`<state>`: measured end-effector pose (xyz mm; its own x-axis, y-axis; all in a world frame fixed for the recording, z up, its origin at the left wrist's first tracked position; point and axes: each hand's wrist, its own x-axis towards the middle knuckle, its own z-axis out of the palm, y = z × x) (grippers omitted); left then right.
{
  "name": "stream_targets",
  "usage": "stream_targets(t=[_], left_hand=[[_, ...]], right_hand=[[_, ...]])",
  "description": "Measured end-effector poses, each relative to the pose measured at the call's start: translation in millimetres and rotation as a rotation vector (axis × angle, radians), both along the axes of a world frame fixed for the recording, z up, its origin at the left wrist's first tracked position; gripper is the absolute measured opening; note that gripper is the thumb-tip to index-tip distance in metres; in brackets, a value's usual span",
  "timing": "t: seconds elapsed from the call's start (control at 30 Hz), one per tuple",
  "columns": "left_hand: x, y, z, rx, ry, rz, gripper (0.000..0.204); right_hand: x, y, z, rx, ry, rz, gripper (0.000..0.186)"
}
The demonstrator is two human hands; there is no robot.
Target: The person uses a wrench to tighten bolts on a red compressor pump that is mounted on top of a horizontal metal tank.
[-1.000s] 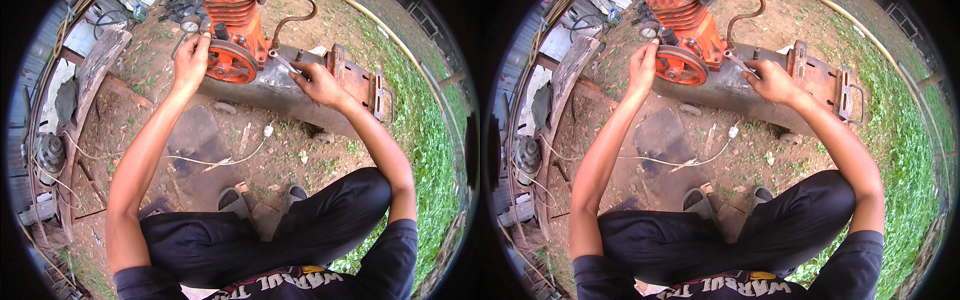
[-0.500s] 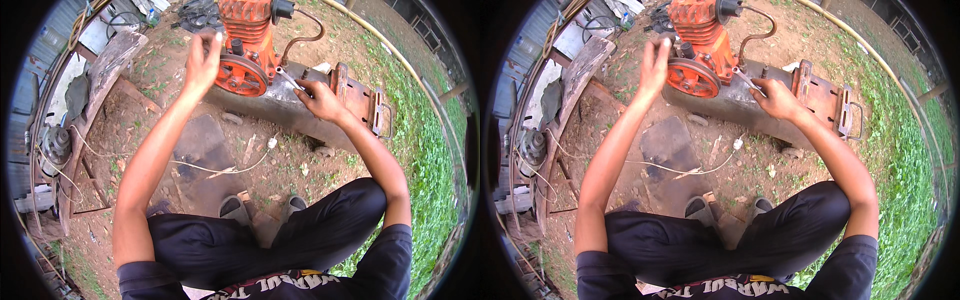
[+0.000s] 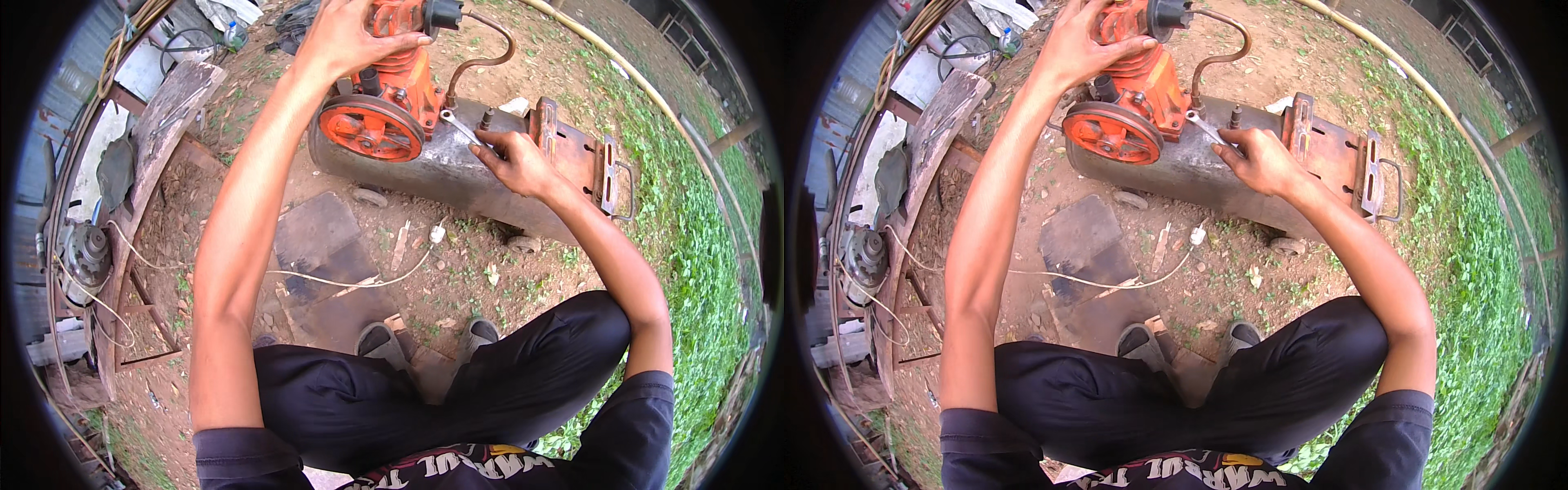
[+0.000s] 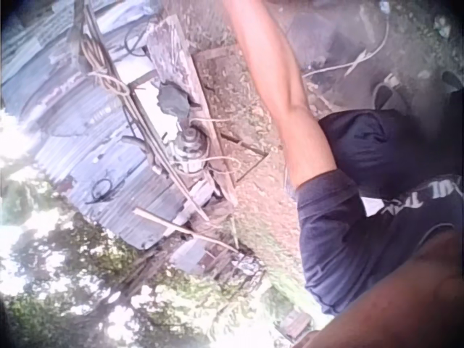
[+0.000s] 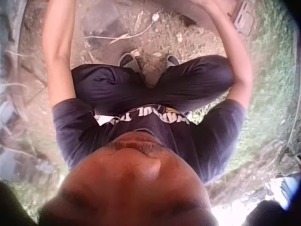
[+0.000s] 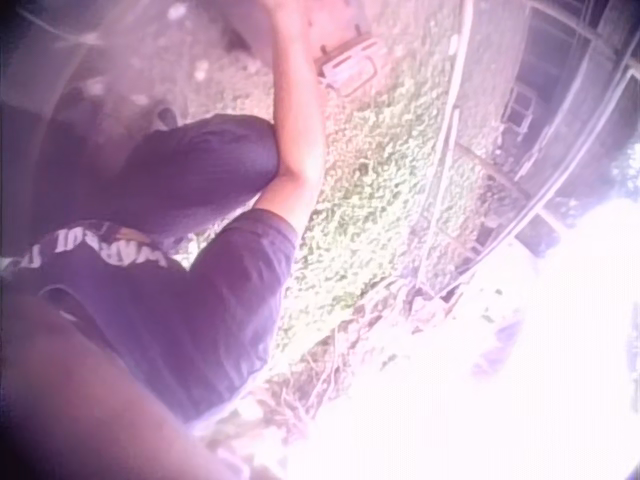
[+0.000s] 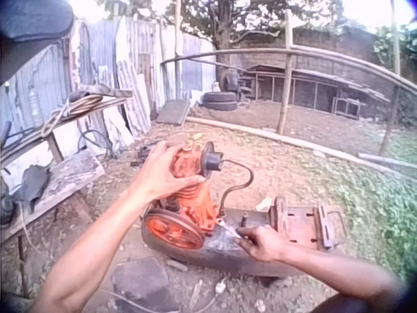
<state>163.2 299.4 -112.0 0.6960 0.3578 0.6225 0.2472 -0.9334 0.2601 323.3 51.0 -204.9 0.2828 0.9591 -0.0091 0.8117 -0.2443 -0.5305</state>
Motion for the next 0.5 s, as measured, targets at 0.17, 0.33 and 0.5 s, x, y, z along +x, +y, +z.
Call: stream_targets(t=[0.17,0.33,0.5], left_hand=[[0,-4,-1,0.083,-0.031,0.048,0.091],[0,-9,0,0.063,-0.045,0.055,0.091],[-1,-14,3,0.003,-0.019,0.067,0.091]], right_hand=[[8,8,-20,0.153,0.001,0.131,0.031],[24,18,-39,0.172,-0.066,0.140,0.030],[35,32,-31,0.036,-0.083,0.124,0.029]])
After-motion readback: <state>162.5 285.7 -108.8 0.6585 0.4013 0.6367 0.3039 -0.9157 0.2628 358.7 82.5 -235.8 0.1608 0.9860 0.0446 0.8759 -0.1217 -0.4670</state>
